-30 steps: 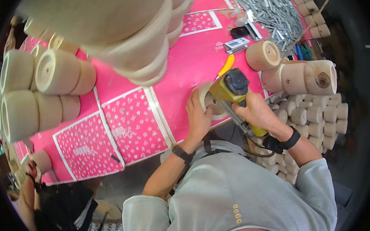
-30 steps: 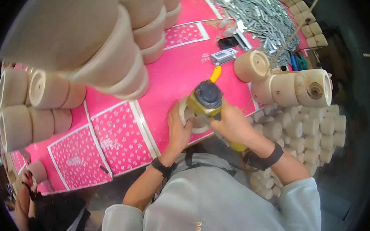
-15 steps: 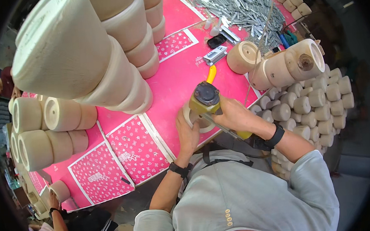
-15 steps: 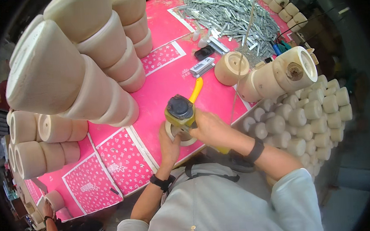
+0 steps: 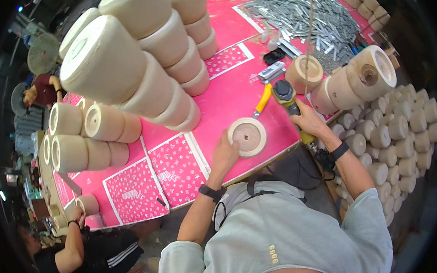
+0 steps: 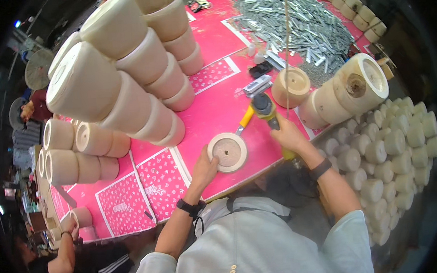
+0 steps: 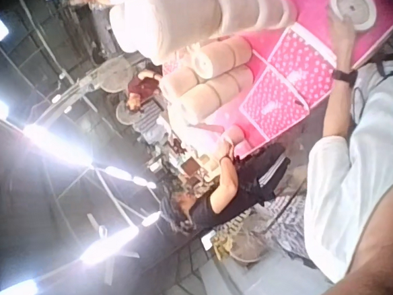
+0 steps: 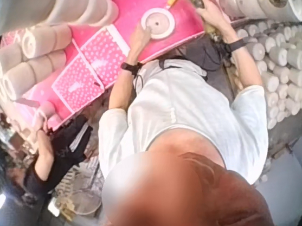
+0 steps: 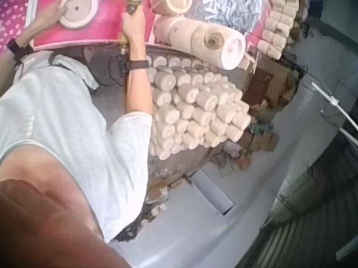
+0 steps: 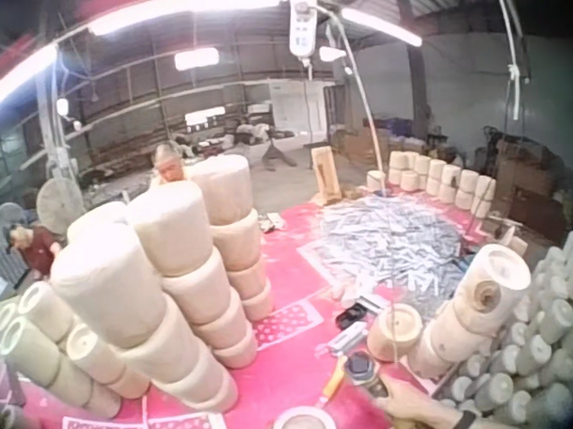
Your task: Stacking and securing wooden cone-shaped components using a nail gun in a workshop setting.
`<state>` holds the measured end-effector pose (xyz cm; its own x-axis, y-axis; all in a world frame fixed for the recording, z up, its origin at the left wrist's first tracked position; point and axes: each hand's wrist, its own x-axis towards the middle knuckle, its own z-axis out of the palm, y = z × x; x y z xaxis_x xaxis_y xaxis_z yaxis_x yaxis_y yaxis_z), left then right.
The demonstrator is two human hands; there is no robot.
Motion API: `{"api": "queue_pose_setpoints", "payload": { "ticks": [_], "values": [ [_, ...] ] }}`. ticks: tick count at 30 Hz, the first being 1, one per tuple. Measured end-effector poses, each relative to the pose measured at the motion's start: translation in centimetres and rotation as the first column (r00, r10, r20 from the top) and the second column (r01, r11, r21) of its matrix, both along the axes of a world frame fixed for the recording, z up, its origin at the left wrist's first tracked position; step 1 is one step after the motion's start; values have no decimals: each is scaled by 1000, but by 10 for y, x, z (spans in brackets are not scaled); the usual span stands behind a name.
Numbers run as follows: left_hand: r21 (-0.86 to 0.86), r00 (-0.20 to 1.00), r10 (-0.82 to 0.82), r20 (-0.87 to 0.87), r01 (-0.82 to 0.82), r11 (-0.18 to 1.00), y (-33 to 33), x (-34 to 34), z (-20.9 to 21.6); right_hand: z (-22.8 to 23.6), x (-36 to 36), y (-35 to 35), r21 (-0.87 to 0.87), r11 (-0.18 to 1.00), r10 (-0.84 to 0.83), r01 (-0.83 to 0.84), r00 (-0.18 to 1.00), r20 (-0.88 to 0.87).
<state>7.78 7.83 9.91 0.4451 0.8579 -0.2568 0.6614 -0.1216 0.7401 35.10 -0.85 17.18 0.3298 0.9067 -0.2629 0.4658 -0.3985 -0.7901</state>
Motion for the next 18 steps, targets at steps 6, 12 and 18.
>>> {"api": "queue_pose_setpoints", "payload": {
  "ticks": [6,12,18],
  "values": [
    [16,997,-22,70,21,1000,-8,-13,-32,-80,-9,-5,71,997,-31,2,913,406],
    [-152,961,274,30,-267,952,-18,-84,10,-167,-16,-22,-34,999,30,-11,773,634],
    [-197,676,669,309,-643,740,-25,-239,6,-197,-21,-28,80,996,-16,-39,808,589]
  ]
}}
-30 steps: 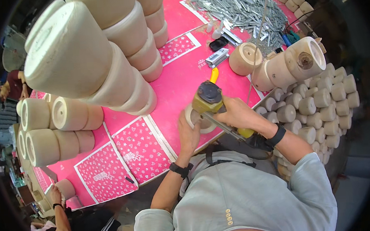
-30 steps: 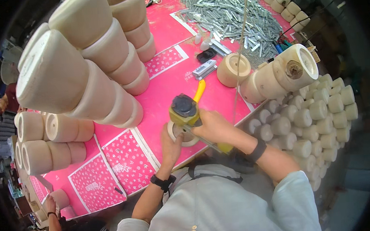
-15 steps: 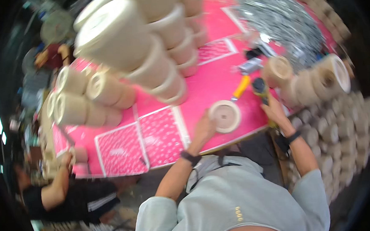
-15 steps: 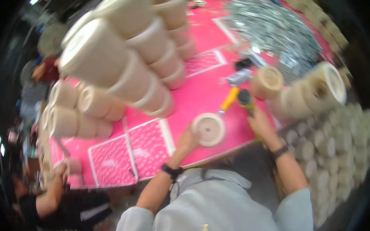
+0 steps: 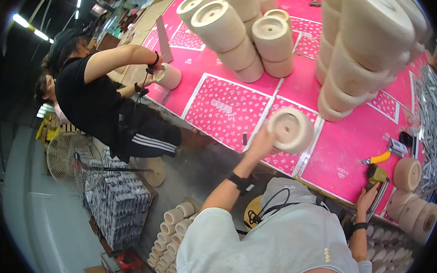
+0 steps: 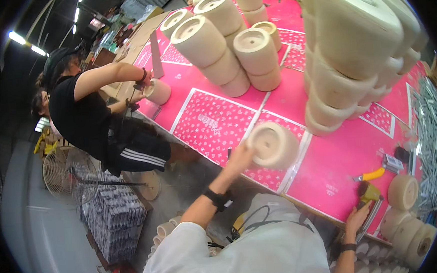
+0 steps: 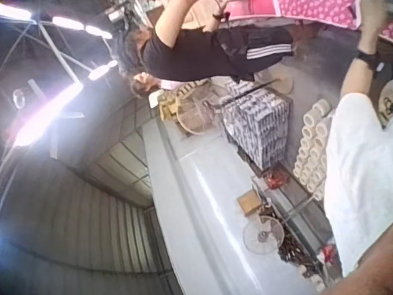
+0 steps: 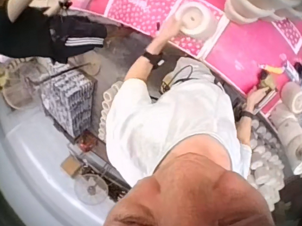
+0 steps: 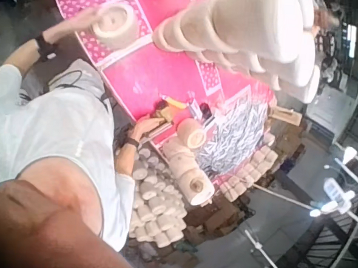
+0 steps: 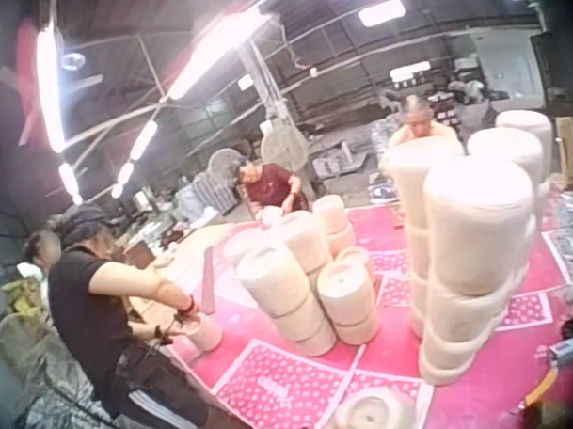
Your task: Stacking and securing wooden cone-shaped components using a nail gun in a workshop setting.
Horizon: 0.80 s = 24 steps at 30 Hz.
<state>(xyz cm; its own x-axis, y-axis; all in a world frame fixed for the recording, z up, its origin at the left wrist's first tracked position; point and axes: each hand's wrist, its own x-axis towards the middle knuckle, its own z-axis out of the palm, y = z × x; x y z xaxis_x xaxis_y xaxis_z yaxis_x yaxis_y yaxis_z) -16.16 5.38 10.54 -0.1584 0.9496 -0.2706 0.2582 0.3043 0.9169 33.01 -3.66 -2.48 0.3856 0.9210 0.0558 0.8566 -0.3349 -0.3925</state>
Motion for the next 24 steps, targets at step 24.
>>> {"api": "queue_pose_setpoints", "payload": {
  "ticks": [24],
  "values": [
    [-256,638,737,222,-692,675,102,-348,-38,93,-108,-42,-60,988,-149,139,961,-232]
  ]
}}
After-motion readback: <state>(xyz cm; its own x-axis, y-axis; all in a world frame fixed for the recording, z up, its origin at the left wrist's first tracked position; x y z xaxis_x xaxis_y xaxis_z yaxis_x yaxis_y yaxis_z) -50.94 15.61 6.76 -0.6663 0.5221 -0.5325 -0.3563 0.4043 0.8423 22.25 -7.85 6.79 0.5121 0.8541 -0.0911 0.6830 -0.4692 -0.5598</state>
